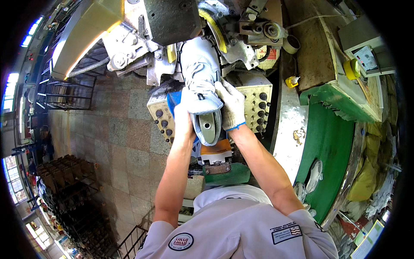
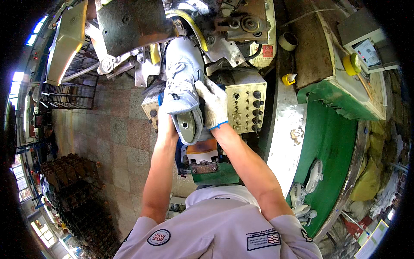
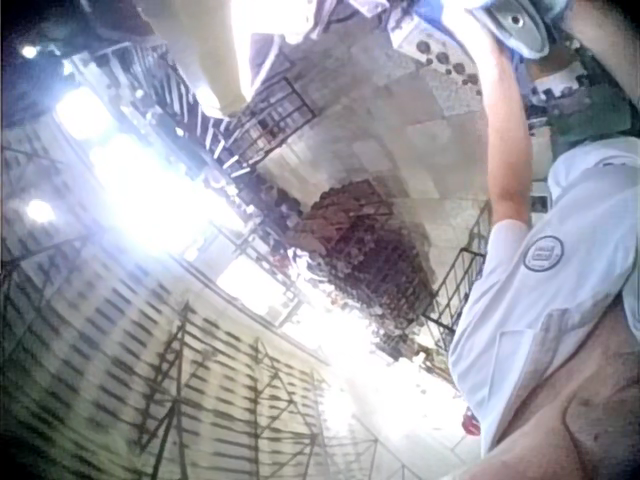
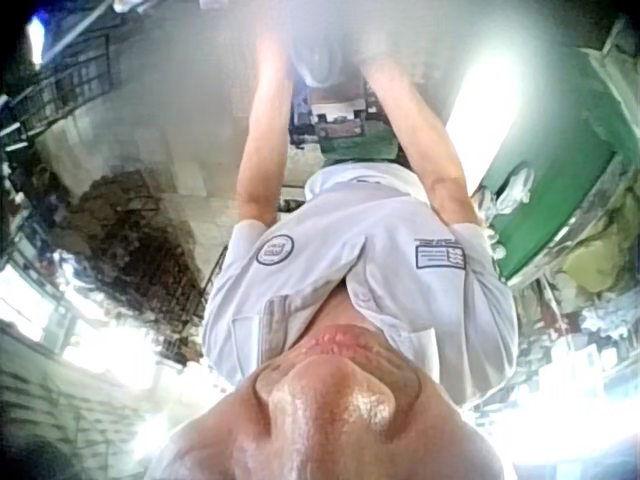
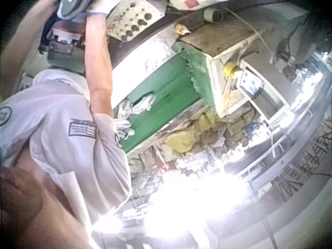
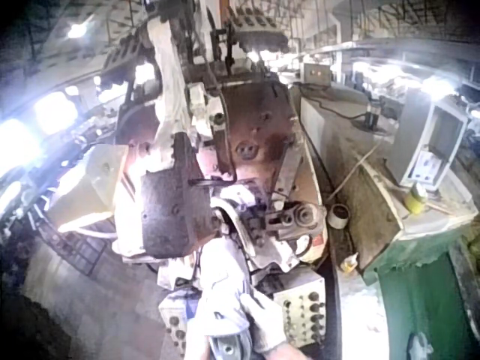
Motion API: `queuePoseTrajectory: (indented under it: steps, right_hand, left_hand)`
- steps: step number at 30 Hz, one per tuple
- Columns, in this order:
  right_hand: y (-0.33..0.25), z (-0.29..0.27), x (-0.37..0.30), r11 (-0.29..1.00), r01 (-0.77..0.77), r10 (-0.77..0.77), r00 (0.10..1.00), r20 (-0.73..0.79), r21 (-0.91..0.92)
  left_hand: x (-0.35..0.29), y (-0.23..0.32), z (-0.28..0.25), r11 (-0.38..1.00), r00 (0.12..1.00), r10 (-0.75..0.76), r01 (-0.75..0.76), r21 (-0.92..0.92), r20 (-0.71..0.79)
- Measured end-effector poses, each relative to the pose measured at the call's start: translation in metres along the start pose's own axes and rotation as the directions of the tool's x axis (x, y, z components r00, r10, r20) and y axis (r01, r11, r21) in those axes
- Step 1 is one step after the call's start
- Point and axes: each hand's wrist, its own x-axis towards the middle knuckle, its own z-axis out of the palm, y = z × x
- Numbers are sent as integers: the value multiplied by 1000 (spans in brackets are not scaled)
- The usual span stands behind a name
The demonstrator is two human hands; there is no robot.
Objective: The person takes a shoe upper from a conveyor belt, places it into a lasting machine, operates the machine with a control panel, and then takes an apple from a nearby surface.
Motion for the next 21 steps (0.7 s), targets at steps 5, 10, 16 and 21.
queuePoseTrajectory:
  steps: [5,10,16,21]
  right_hand:
    - [20,-5,2,878,391,-382,920,87,-278]
    - [12,-1,0,999,-30,30,999,-14,25]
    - [21,-10,-2,932,170,-167,985,35,-320]
    - [24,-9,4,981,4,-5,1000,-6,-196]
  left_hand:
    - [5,-4,-5,999,990,-44,43,14,134]
    - [12,-13,-15,997,996,-7,0,82,84]
    - [15,-16,-19,928,980,146,-182,325,133]
    - [23,-23,-29,746,903,352,-429,510,245]
